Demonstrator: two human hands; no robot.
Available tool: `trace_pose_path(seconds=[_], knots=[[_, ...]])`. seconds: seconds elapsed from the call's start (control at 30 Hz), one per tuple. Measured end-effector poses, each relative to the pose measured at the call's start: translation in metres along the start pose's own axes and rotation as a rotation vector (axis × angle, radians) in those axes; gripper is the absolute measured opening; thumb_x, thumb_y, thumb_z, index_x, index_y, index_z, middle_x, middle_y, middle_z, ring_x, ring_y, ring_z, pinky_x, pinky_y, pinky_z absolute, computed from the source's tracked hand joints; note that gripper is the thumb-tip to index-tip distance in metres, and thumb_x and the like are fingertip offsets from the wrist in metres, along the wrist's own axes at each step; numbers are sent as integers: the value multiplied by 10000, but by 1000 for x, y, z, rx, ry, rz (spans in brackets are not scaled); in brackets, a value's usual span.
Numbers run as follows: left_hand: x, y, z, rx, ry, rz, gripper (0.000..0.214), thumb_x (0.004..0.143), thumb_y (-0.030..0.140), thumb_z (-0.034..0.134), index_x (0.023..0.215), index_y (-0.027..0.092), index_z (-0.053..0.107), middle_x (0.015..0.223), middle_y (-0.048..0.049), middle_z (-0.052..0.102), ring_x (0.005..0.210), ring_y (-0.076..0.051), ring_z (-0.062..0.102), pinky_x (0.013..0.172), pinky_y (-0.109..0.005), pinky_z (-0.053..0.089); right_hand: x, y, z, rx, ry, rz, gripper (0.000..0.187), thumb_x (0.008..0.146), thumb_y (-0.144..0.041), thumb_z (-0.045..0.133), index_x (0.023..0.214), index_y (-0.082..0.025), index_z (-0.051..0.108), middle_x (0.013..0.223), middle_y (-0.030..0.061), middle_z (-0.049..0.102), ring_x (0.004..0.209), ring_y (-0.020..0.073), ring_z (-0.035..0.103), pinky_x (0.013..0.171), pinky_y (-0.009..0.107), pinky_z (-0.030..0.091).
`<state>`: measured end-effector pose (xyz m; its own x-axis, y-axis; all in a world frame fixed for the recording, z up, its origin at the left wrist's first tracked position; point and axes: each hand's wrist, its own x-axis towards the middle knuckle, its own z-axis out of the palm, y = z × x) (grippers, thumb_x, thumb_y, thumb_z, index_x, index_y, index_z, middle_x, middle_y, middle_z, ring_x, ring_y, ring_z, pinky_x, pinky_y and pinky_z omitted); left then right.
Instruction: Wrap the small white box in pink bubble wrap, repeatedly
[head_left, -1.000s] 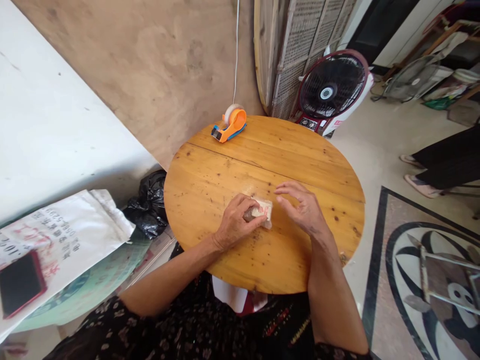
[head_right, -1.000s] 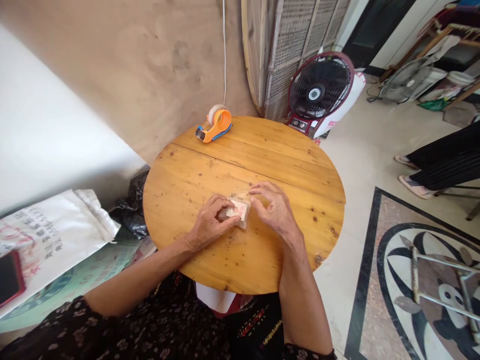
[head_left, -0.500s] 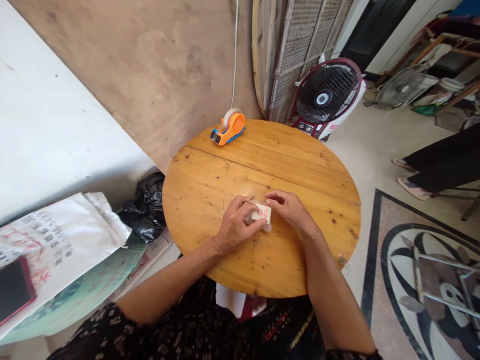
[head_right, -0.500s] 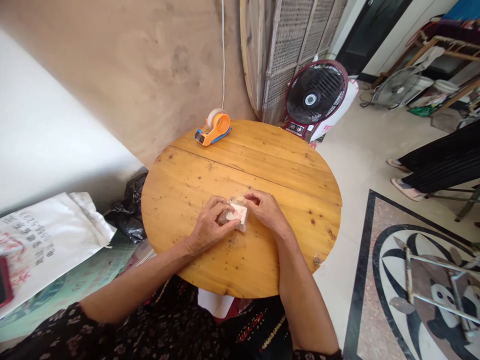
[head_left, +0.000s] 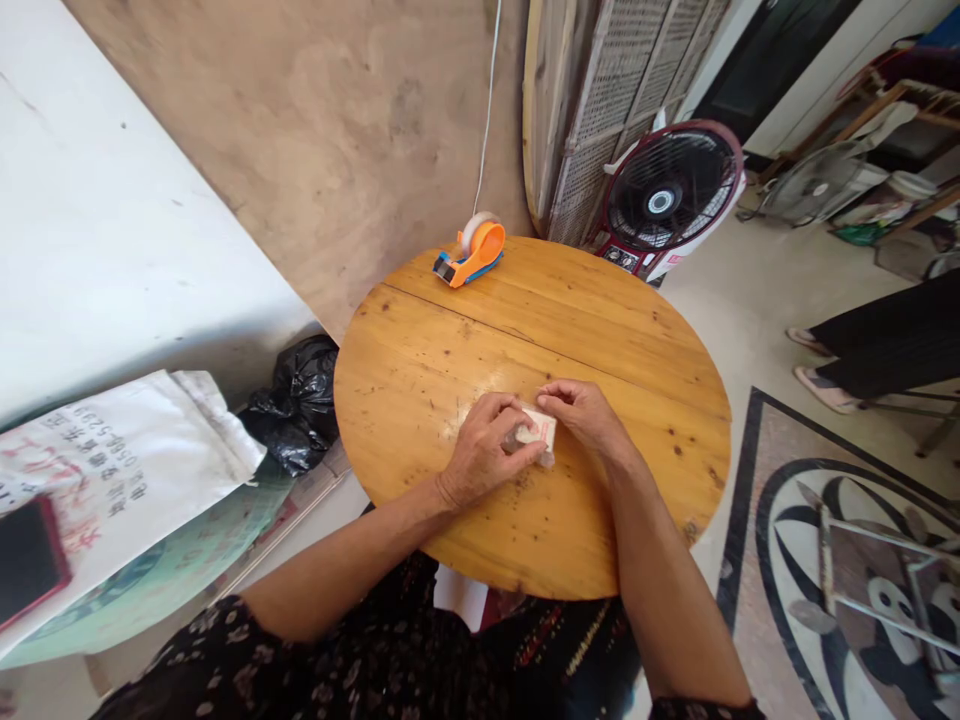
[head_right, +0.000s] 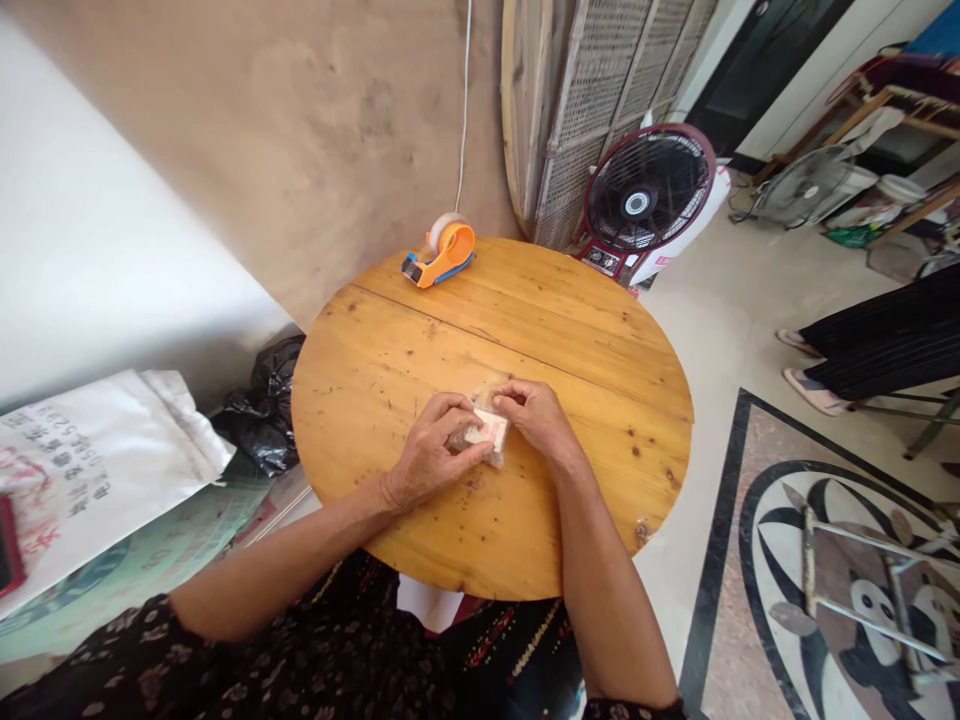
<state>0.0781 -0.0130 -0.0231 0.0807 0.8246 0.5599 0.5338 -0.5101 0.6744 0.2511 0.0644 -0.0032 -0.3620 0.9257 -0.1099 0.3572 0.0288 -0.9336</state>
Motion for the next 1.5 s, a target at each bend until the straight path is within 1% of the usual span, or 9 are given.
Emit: trace_pose_path(seconds=[0.1, 0.3, 0.53, 0.7, 0.87, 1.0, 1.1, 1.23, 1.5], knots=[[-1, -1, 0, 1, 6, 18, 169, 773, 235, 682, 923, 198, 615, 1027, -83, 570, 1003, -211, 563, 890, -382, 492, -1, 0, 3, 64, 14, 2, 184, 719, -356, 645, 735, -174, 663, 656, -28, 604, 589, 112, 506, 578, 247, 390], [-1, -2, 0, 49, 30, 42, 163, 781, 271, 690, 914, 203, 626, 1106, -101, 574, 1068, -233, 550, 916, -407, 479, -5, -6, 2, 86, 23, 11, 215, 719, -390, 654, 722, -176, 670, 658, -20, 622, 613, 125, 527, 617, 263, 413], [2, -2, 0, 45, -8, 62, 161, 797, 300, 691, 910, 197, 641, 1061, -84, 617, 1004, -213, 567, 880, -388, 471, -11, -12, 2, 104, 35, 12, 194, 709, -371, 668, 706, -179, 698, 668, -9, 650, 635, 138, 551, 643, 274, 425], [3, -3, 0, 42, -13, 60, 167, 788, 315, 704, 896, 200, 648, 1053, -83, 626, 990, -215, 570, 869, -391, 467, -14, -10, 4, 52, 79, -66, 165, 707, -345, 672, 692, -189, 721, 693, 10, 679, 672, 163, 594, 659, 288, 460], [4, -2, 0, 45, -16, 57, 148, 802, 305, 696, 898, 202, 649, 1037, -77, 633, 983, -209, 568, 862, -381, 465, -15, -7, 2, -87, 69, -255, 119, 752, -291, 656, 709, -213, 734, 806, 38, 715, 785, 192, 649, 762, 329, 501], [4, -2, 0, 58, -27, 44, 176, 805, 337, 699, 906, 203, 647, 1046, -75, 630, 987, -210, 567, 872, -384, 460, -18, -10, -1, -309, 58, -406, 149, 814, -236, 610, 761, -235, 749, 860, 41, 735, 834, 196, 666, 815, 350, 490], [4, -2, 0, 62, -31, 44, 184, 808, 342, 697, 914, 200, 647, 1054, -75, 627, 994, -208, 566, 881, -382, 457, -21, -11, -2, -448, 87, -452, 160, 844, -240, 600, 800, -254, 754, 885, 36, 742, 858, 202, 669, 829, 364, 471], [4, -1, 1, 70, -24, 45, 164, 818, 334, 684, 910, 203, 648, 1047, -73, 628, 987, -203, 569, 872, -375, 460, -25, -12, -2, -530, 97, -472, 161, 869, -254, 593, 876, -271, 753, 932, 38, 746, 918, 212, 668, 843, 376, 447], [4, -3, 2, 64, -12, 55, 189, 805, 332, 701, 924, 196, 645, 1058, -73, 621, 997, -203, 567, 889, -374, 454, -27, -8, -4, -693, 133, -624, 165, 894, -264, 583, 902, -242, 747, 957, 60, 748, 908, 214, 670, 825, 379, 428]])
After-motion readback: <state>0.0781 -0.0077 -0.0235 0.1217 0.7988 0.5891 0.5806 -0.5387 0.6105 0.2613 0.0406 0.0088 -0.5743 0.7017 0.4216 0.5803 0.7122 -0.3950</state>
